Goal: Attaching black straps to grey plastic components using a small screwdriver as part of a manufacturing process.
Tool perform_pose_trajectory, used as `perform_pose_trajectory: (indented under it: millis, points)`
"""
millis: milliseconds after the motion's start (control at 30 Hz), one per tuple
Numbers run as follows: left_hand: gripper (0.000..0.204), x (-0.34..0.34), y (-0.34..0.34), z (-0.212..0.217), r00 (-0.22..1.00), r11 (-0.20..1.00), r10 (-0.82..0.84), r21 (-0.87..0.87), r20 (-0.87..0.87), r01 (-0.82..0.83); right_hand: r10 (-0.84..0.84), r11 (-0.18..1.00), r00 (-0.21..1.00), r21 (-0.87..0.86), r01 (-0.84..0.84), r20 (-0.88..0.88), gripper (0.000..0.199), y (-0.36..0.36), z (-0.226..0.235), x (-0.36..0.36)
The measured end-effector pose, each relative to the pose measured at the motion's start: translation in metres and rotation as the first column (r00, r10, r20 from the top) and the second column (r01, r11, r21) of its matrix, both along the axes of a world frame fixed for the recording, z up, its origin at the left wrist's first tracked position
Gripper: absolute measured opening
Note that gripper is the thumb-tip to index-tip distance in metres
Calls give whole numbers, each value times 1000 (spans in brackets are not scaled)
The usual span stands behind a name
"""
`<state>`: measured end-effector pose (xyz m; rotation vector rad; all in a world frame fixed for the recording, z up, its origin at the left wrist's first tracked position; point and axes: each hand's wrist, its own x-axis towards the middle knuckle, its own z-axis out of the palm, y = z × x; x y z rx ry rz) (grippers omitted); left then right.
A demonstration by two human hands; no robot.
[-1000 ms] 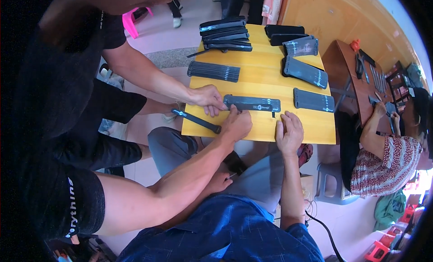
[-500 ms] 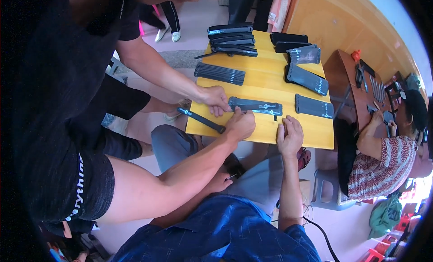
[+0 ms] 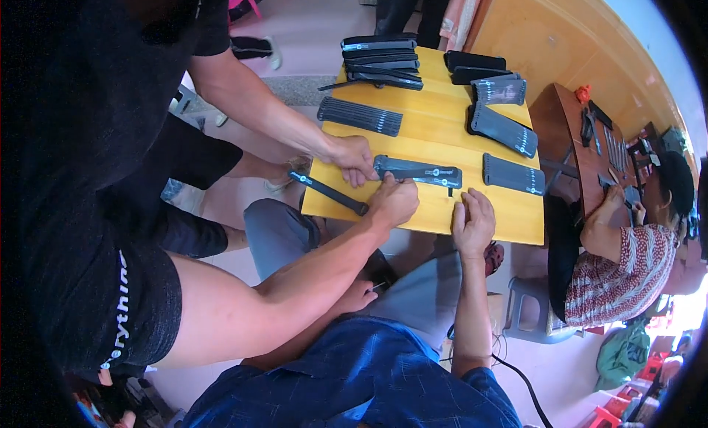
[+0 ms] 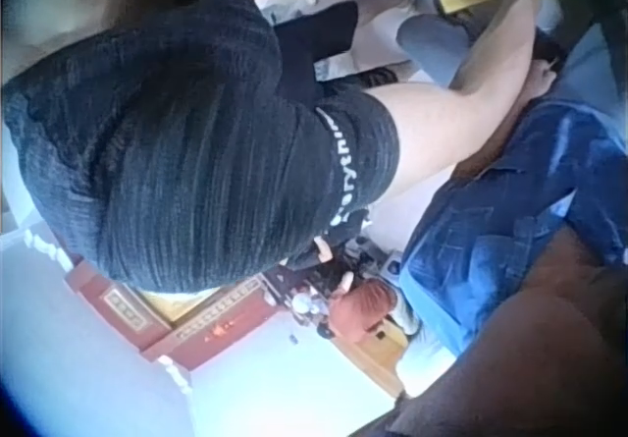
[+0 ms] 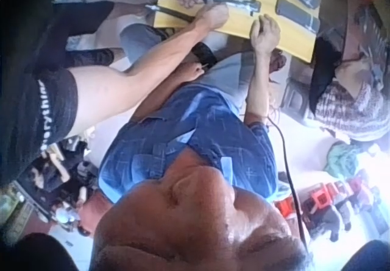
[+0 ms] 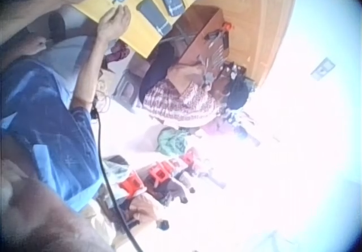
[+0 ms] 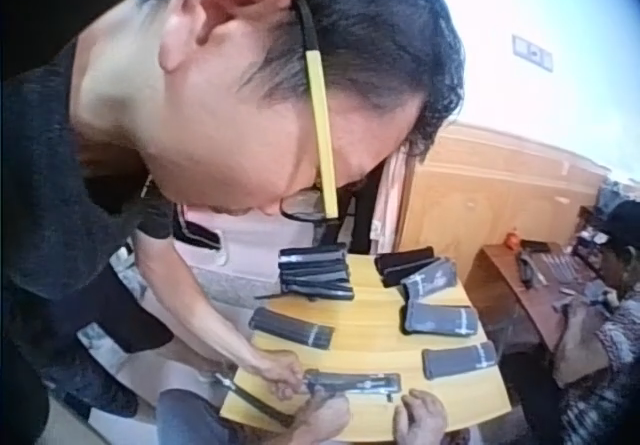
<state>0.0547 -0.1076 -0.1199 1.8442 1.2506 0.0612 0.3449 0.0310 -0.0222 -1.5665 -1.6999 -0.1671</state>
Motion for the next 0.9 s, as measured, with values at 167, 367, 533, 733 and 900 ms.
perform_pose_trajectory:
  millis: [167, 367, 533, 733, 900]
  points:
    - [39, -1, -1, -9, 1000, 998, -6, -68, 11, 6, 19, 999, 1000, 34, -18, -22, 21, 0, 0, -1]
    - [36, -7, 2, -17, 997, 1000, -12, -8, -77, 11, 44, 998, 997, 46, -41, -66, 19, 5, 3, -3]
    - [37, -9, 1, -33, 999, 999, -30, 32, -45, 32, 76, 996, 958, -29, -87, -275, 19, 10, 13, 16]
    - [37, -7, 5, -26, 998, 999, -34, 41, -44, 36, -105, 994, 994, 15, 105, 20, 32, 48, 21, 70]
    - [37, -6, 5, -28, 999, 998, -24, 62, -27, 26, -182, 974, 979, -123, 192, 89, 39, 43, 7, 79]
